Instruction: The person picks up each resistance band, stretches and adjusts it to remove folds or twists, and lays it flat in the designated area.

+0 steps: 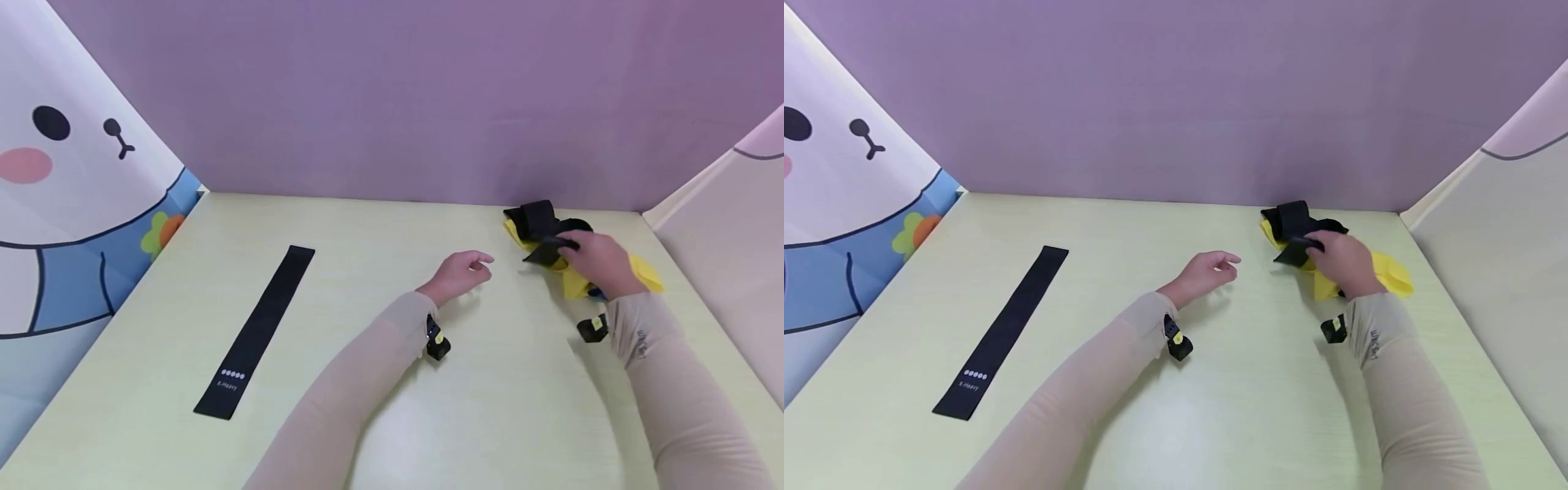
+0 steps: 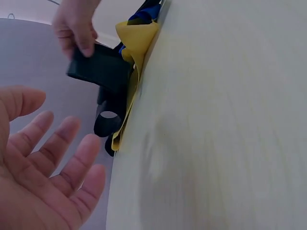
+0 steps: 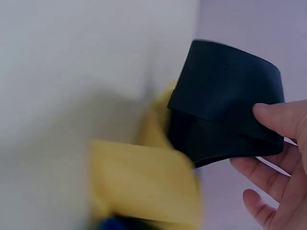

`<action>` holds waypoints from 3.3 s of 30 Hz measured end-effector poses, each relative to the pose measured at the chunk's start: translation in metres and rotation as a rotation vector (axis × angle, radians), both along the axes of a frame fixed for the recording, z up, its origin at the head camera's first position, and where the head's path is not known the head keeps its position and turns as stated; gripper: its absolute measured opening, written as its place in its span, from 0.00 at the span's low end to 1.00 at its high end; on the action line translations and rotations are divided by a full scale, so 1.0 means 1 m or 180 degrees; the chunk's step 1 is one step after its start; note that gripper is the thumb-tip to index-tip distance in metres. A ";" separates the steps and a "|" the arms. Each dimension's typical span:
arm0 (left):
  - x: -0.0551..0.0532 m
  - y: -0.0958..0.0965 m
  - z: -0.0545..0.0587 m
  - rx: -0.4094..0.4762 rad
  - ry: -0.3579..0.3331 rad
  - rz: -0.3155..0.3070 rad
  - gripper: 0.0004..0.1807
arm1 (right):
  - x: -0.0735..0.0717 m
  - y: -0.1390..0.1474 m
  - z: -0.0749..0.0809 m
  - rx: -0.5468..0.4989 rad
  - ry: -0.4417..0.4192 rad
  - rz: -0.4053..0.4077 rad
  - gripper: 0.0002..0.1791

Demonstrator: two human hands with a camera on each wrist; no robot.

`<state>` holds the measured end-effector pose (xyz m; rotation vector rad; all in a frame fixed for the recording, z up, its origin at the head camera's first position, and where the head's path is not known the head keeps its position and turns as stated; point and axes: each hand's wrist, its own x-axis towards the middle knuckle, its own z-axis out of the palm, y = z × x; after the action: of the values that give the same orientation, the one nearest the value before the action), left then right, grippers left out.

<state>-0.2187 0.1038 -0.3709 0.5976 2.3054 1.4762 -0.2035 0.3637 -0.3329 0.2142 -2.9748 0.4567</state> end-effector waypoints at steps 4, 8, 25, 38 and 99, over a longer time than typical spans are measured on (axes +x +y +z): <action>0.000 0.005 0.004 0.0045 0.0108 0.0033 0.19 | -0.001 -0.001 0.023 -0.0215 0.0430 -0.0115 0.15; 0.001 0.009 0.007 0.0135 0.0184 0.0094 0.20 | 0.001 -0.009 0.042 -0.0408 0.0880 -0.0106 0.15; 0.000 0.010 0.030 -0.0238 0.1227 0.0114 0.51 | 0.028 -0.074 0.087 -0.1550 0.1776 0.0525 0.10; -0.007 -0.022 0.017 0.0180 0.0400 -0.0574 0.07 | 0.061 -0.082 0.093 -0.1943 0.1670 0.1059 0.10; 0.024 -0.095 0.131 -0.2032 0.1767 -0.0293 0.14 | 0.056 -0.199 0.013 -0.2272 0.0620 0.0699 0.16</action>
<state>-0.1949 0.0088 -0.2403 0.9751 2.8953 0.4881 -0.1475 0.1650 -0.3194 0.4682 -2.4166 1.3788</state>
